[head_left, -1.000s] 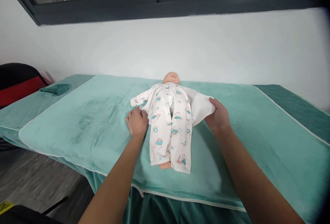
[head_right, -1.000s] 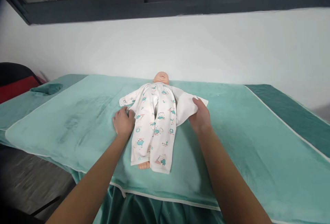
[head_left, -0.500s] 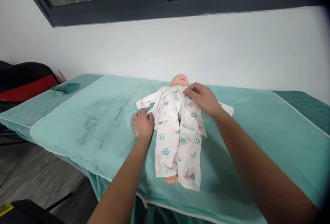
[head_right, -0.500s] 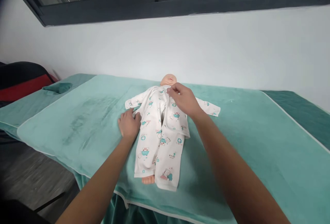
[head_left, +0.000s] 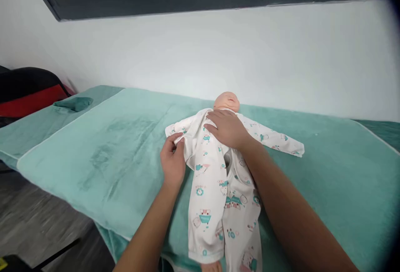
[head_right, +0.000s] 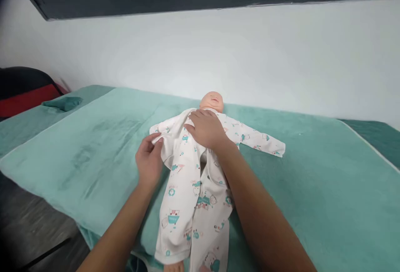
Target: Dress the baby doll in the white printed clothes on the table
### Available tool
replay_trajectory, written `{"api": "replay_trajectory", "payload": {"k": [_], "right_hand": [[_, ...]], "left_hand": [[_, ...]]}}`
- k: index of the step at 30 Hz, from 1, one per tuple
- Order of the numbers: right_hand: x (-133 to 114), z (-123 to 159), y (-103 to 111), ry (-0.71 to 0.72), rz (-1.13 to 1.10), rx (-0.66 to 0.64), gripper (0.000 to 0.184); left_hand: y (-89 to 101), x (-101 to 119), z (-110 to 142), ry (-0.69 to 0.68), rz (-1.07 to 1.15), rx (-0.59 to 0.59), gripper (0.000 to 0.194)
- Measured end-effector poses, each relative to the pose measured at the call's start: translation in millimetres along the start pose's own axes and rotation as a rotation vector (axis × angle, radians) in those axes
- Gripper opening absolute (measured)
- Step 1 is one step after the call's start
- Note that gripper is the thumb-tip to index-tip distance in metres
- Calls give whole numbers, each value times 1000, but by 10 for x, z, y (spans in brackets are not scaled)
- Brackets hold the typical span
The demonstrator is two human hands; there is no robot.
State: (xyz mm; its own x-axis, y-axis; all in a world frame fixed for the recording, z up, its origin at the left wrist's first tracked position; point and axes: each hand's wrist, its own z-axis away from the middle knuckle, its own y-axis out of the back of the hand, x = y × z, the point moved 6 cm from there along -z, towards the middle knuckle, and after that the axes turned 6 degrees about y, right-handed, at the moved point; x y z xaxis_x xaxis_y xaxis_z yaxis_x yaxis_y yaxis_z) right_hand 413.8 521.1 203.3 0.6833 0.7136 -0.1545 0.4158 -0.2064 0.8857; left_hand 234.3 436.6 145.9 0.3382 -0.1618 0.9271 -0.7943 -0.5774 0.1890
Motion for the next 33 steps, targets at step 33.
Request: {"api": "replay_trajectory", "payload": {"k": [33], "right_hand": [[707,304,499,-557,-180,241,6]], "left_hand": [[-511,908,716,-678,-393,-477,42]]}}
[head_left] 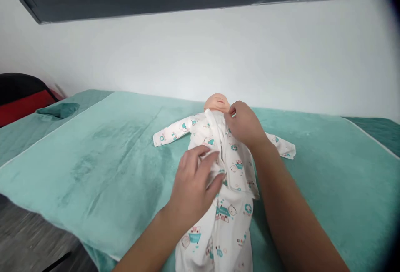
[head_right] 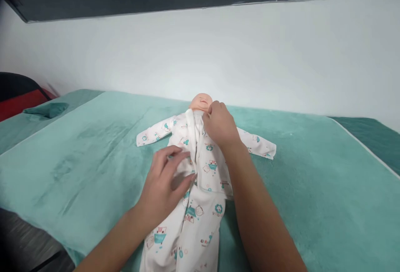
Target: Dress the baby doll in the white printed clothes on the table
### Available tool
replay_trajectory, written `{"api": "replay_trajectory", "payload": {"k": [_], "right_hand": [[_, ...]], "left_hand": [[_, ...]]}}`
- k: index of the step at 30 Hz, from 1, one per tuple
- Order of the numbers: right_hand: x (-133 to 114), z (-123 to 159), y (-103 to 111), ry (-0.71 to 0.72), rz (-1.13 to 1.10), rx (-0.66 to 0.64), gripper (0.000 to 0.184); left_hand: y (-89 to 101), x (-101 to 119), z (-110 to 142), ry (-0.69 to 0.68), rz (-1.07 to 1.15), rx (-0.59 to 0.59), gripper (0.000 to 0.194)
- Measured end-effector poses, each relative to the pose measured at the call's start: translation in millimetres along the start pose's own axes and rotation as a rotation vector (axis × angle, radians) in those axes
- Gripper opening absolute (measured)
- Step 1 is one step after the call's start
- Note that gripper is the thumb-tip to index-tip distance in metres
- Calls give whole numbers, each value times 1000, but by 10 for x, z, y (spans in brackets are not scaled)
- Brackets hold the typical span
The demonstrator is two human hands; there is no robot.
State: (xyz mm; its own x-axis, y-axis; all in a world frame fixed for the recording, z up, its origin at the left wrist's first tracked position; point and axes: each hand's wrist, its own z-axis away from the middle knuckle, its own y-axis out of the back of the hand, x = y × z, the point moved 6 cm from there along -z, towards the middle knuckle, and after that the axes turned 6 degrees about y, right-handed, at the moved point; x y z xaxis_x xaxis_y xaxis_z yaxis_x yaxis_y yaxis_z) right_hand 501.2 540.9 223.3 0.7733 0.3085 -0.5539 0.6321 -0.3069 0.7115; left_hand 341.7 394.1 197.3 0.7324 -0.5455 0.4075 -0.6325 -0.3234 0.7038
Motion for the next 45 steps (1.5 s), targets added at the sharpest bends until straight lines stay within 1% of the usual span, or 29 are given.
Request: {"api": "replay_trajectory", "payload": {"k": [2,4,6,7,9,11,13,14,15,17,18,19,20,22,25,27,30,32,34,37,41,45], "right_hand": [[-16,-2,-48,-28,41,-55,23],[-14,4,-95,-69,77,-122,34],[8,9,-124,-106,102,-181,34],[19,7,-132,-112,112,-205,32],[37,-9,-124,-100,128,-220,27],[60,-34,-103,-96,119,-211,21],[92,-57,-100,-115,77,-217,17],[105,-67,-103,-123,56,-223,17],[114,-77,-106,-124,40,-226,17],[114,-101,-108,-97,19,-216,20],[113,-113,-108,-82,-6,-203,21],[118,-126,-108,-77,-51,-184,22],[129,-140,-106,-82,-113,-156,22],[160,-166,-99,-107,-253,-81,23],[197,-193,-103,-141,-405,47,25],[208,-197,-143,-169,-463,92,25],[187,-203,-225,-167,-481,94,23],[168,-211,-263,-143,-464,78,21],[181,-215,-285,-158,-464,67,20],[219,-215,-302,-218,-500,42,20],[234,-212,-310,-264,-543,29,20],[253,-203,-332,-283,-658,68,19]], "left_hand": [[-63,-28,-29,81,-87,-3,50],[-143,12,-48,104,-141,-50,54],[-186,93,-60,101,-116,-92,56],[-192,136,-68,95,-69,-116,55],[-173,197,-106,84,63,-156,49],[-119,186,-195,87,162,-152,41],[-71,75,-347,121,205,-112,36],[-58,-24,-445,166,219,-78,35],[-54,-149,-551,237,233,-37,34],[-87,-435,-765,430,265,33,33],[-127,-557,-868,519,276,42,32],[-179,-643,-970,581,292,28,32],[-232,-690,-1070,614,315,3,33],[-323,-681,-1255,603,390,-60,35],[-402,-575,-1447,533,469,-131,37],[-419,-574,-1519,520,412,-116,36],[-453,-658,-1592,501,253,-81,30],[-505,-718,-1623,489,192,-115,25],[-556,-771,-1633,509,196,-170,22],[-589,-827,-1619,562,287,-209,20],[-550,-866,-1590,582,399,-134,15],[-557,-878,-1552,623,671,-96,12]]}}
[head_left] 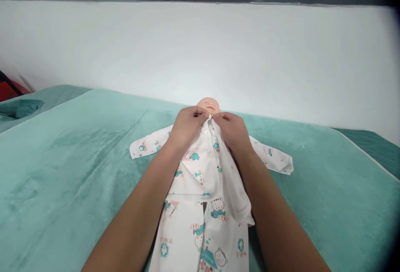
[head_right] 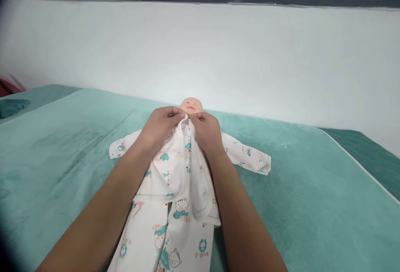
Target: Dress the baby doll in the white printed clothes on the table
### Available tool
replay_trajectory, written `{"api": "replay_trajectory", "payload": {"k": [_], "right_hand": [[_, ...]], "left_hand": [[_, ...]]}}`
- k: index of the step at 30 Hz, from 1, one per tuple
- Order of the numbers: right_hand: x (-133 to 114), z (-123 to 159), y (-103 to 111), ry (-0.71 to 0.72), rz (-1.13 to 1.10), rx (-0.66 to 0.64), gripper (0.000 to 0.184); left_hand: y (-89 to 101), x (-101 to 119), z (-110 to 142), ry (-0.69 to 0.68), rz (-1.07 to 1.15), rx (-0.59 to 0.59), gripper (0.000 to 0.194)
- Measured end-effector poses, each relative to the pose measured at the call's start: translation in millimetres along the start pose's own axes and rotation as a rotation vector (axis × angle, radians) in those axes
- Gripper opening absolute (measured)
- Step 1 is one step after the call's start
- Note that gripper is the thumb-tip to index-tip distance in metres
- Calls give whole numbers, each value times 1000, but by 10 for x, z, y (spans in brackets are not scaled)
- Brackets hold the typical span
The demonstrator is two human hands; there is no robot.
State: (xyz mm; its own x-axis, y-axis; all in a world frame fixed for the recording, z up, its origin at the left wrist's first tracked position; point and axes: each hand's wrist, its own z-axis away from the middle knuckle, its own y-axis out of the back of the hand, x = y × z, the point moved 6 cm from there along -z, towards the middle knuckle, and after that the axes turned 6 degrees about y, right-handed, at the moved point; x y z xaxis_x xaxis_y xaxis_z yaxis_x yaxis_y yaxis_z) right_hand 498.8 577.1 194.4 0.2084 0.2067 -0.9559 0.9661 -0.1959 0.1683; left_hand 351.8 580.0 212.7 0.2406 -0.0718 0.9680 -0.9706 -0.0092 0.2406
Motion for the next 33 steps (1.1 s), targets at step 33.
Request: {"api": "replay_trajectory", "payload": {"k": [33], "right_hand": [[-186,104,-69,231,245,-227,13]], "left_hand": [[-21,-73,12,62,101,-16,21]]}}
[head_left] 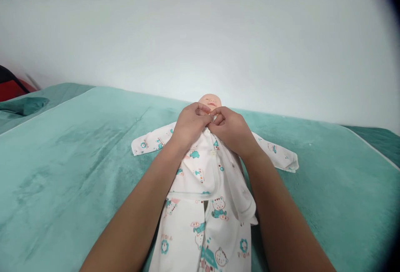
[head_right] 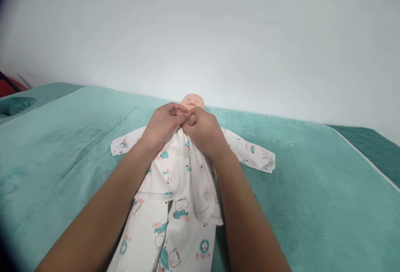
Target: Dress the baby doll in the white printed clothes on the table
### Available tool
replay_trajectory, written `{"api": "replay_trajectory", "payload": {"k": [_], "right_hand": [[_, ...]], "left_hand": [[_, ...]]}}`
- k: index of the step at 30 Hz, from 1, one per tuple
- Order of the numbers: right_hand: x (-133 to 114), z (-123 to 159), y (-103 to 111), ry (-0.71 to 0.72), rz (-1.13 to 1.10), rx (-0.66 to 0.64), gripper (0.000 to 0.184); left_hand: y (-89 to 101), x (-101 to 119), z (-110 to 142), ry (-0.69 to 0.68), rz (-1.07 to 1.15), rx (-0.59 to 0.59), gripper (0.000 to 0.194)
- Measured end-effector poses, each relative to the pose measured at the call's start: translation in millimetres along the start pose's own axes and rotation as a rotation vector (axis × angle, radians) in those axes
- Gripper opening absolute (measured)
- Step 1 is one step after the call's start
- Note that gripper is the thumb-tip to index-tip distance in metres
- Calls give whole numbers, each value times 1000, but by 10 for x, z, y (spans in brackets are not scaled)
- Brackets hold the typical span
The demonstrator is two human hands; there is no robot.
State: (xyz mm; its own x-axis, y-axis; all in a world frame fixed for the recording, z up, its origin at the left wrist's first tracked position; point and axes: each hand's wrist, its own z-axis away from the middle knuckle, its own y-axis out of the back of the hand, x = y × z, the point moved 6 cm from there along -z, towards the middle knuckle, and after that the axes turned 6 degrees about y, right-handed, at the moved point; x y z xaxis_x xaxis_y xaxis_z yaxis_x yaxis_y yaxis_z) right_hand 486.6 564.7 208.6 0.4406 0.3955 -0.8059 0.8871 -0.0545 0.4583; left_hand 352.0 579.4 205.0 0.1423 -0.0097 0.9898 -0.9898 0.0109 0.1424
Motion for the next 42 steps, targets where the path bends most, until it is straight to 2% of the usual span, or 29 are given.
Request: {"api": "replay_trajectory", "payload": {"k": [6,8,12,16,19,23,27,30,32,35,38,42], "right_hand": [[99,31,5,-117,-272,-89,40],[123,22,2,-128,-346,-96,36],[196,-23,3,-136,-422,-21,25],[229,-31,-15,-164,-414,5,35],[201,-26,-16,-152,-439,0,37],[196,-23,-25,-139,-482,-6,32],[223,21,-4,-136,-432,115,29],[149,128,14,-109,-299,217,20],[41,236,5,-89,-107,234,17],[-120,445,-37,-79,115,214,25],[-221,670,-51,-73,158,239,31],[-243,818,-50,-67,167,242,22]], "left_hand": [[-2,14,18,22,198,-35,24],[6,-7,10,35,219,-28,27],[2,-43,-4,41,243,-41,28],[-26,-34,0,26,310,-86,28],[-38,-21,-3,-1,275,-80,25],[-28,-19,-20,-61,48,0,19],[-5,-5,37,-166,-244,61,15],[37,7,187,-286,-391,80,23],[72,-3,319,-351,-409,64,27],[136,-8,512,-423,-361,51,26],[170,12,638,-450,-321,54,21],[144,43,686,-443,-372,35,14]]}}
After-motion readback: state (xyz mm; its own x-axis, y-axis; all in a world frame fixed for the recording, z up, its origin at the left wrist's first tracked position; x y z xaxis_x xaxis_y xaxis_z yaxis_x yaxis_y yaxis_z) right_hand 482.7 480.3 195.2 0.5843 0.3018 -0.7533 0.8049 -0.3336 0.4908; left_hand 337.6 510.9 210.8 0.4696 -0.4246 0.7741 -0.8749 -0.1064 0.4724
